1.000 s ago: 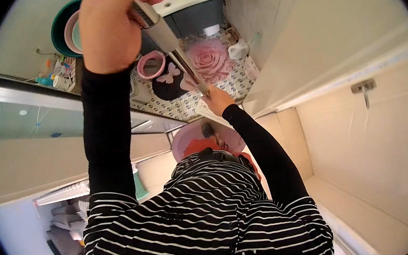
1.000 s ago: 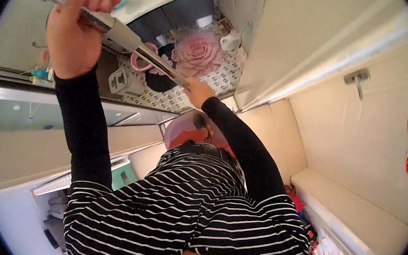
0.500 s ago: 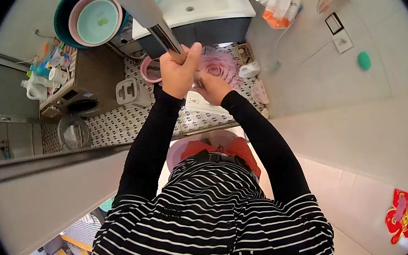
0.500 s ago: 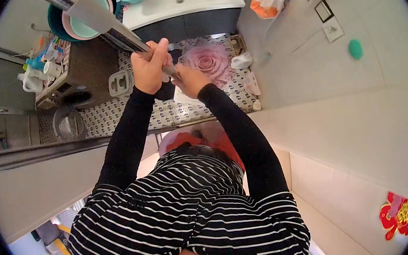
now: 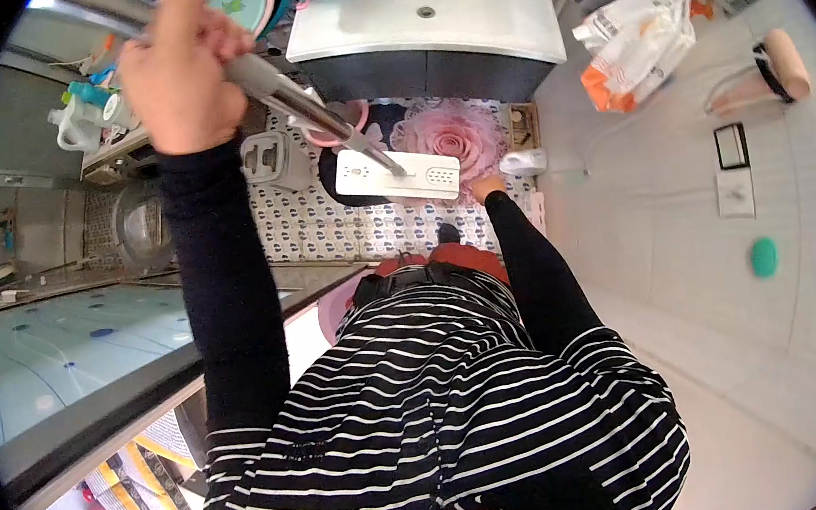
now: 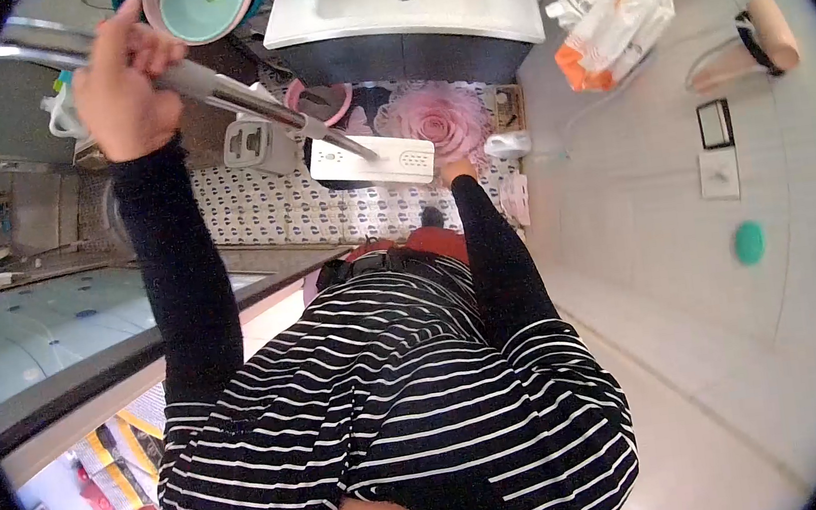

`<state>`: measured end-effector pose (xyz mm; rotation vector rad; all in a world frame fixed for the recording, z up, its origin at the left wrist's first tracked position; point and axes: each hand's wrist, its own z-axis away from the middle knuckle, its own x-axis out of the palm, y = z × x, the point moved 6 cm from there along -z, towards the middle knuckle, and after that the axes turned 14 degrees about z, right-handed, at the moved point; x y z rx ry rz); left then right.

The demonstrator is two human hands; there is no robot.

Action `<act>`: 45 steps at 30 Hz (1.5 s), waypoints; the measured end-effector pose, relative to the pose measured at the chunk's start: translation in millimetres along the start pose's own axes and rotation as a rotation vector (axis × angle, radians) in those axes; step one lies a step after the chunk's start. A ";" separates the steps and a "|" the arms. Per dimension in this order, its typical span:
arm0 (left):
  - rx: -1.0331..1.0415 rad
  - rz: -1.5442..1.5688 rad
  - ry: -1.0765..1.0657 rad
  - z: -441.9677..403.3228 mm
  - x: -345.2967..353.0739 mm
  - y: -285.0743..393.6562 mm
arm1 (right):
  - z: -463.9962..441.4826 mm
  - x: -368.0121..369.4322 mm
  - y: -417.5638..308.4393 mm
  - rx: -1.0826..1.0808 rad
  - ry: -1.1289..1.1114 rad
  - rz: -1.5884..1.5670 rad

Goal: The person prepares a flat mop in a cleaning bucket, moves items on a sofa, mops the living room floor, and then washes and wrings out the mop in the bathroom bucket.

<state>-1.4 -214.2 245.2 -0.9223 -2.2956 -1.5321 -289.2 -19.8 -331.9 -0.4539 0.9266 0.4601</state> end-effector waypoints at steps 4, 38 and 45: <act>-0.005 -0.025 0.114 -43.8 4.7 26.7 | -14.3 -27.5 -13.3 -0.099 -0.021 0.094; 0.320 -0.212 0.428 -199.0 -132.8 34.5 | 10.9 -82.4 -522.3 -0.632 0.065 -0.234; 0.251 -0.235 0.333 -254.8 -191.0 15.3 | -17.4 -68.9 -562.5 -0.805 -0.018 -0.243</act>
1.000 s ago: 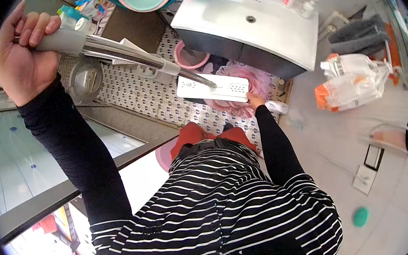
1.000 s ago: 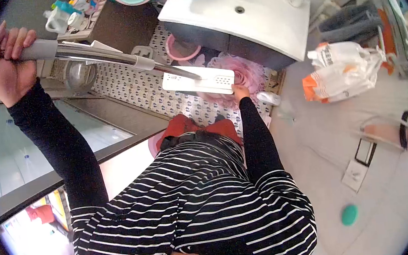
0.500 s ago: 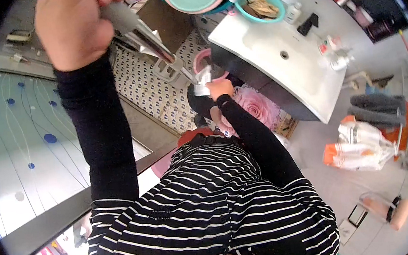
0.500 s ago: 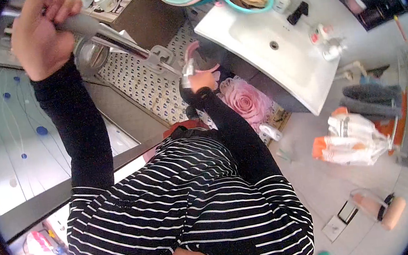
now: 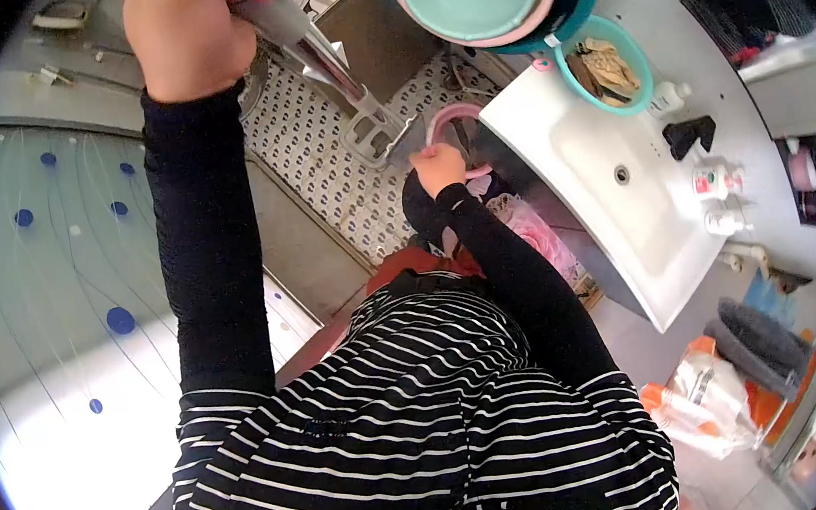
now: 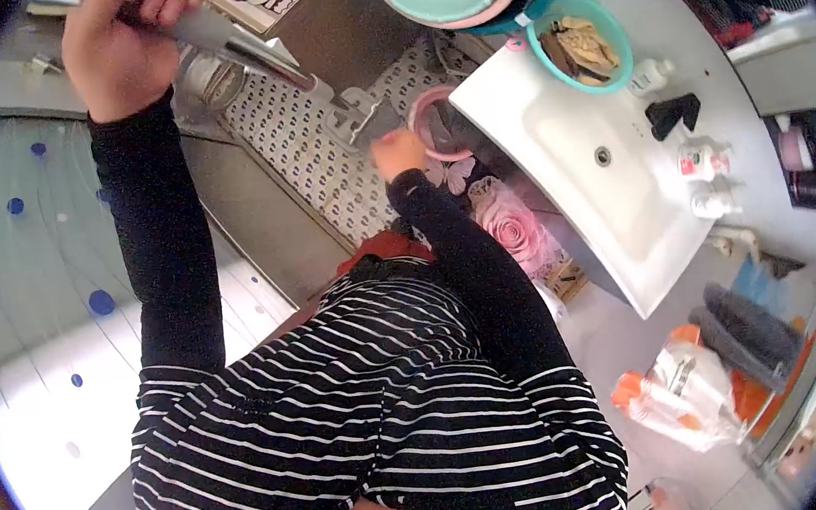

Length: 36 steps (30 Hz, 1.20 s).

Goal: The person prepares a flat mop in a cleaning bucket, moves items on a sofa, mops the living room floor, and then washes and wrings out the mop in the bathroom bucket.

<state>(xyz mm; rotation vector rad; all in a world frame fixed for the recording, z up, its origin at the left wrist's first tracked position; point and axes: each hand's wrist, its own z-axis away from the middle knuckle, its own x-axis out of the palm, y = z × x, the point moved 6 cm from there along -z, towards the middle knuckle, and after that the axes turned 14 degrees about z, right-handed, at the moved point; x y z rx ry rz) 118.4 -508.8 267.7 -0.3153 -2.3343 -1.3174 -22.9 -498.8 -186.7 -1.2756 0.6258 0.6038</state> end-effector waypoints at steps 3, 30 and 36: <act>0.010 -0.049 0.017 -29.7 -29.3 -23.3 | -41.1 11.7 17.4 -0.068 -0.106 -0.098; 0.010 -0.331 0.343 -53.7 -249.4 -173.5 | -87.6 -166.4 -407.4 -1.266 -0.184 -0.792; 0.104 -0.521 0.325 -63.3 -260.1 -186.2 | -72.9 -142.6 -483.6 -1.016 -0.416 -0.741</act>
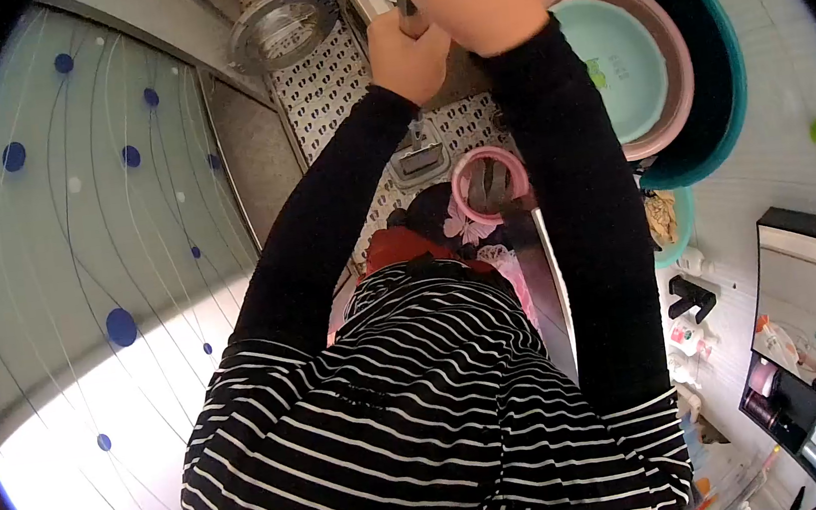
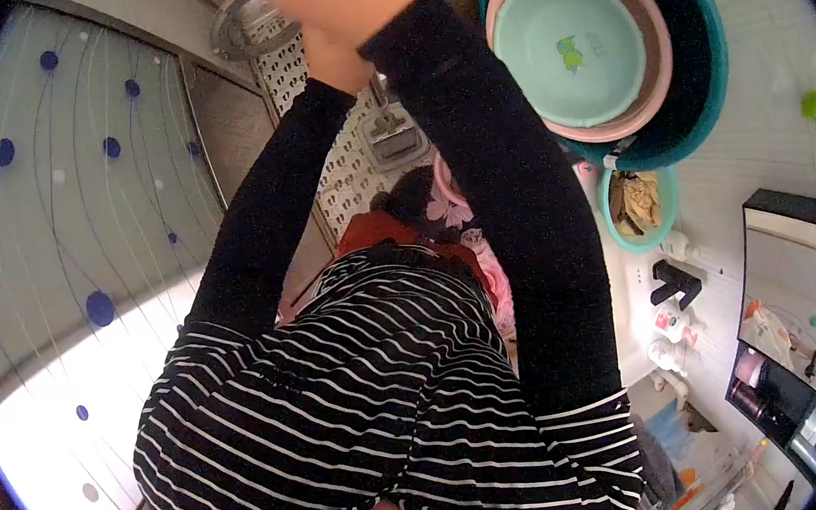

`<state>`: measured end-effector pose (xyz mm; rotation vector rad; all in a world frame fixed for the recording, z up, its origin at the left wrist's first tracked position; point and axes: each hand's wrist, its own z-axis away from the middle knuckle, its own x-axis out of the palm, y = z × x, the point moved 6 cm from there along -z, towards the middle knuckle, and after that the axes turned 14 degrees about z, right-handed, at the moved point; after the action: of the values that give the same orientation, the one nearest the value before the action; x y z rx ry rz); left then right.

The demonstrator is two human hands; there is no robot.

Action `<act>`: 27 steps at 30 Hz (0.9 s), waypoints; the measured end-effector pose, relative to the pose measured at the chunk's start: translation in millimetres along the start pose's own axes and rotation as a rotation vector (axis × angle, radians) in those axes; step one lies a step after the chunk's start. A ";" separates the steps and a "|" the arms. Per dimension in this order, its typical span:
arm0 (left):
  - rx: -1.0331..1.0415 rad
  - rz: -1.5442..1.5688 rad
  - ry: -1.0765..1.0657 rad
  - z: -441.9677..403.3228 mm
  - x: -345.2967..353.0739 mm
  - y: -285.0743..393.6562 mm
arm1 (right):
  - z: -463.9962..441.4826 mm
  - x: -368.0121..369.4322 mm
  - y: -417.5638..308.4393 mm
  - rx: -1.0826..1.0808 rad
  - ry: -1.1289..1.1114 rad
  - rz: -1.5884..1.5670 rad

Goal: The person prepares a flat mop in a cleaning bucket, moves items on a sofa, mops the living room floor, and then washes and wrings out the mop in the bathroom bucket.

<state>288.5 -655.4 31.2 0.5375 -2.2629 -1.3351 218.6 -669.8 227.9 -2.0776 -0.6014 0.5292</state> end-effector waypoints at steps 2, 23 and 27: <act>-0.269 0.401 0.121 2.8 -1.6 -34.9 | -5.2 3.2 12.5 0.086 0.056 0.134; -0.074 0.101 -0.365 -26.5 -2.6 52.6 | 164.8 37.2 298.7 0.512 -0.124 0.204; -0.193 -0.067 -0.134 -16.5 5.0 29.1 | 157.0 36.3 287.5 0.503 -0.196 0.291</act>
<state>290.8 -656.6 64.9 0.4733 -2.2041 -1.6475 220.2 -690.0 -101.1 -1.6470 -0.2366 0.9548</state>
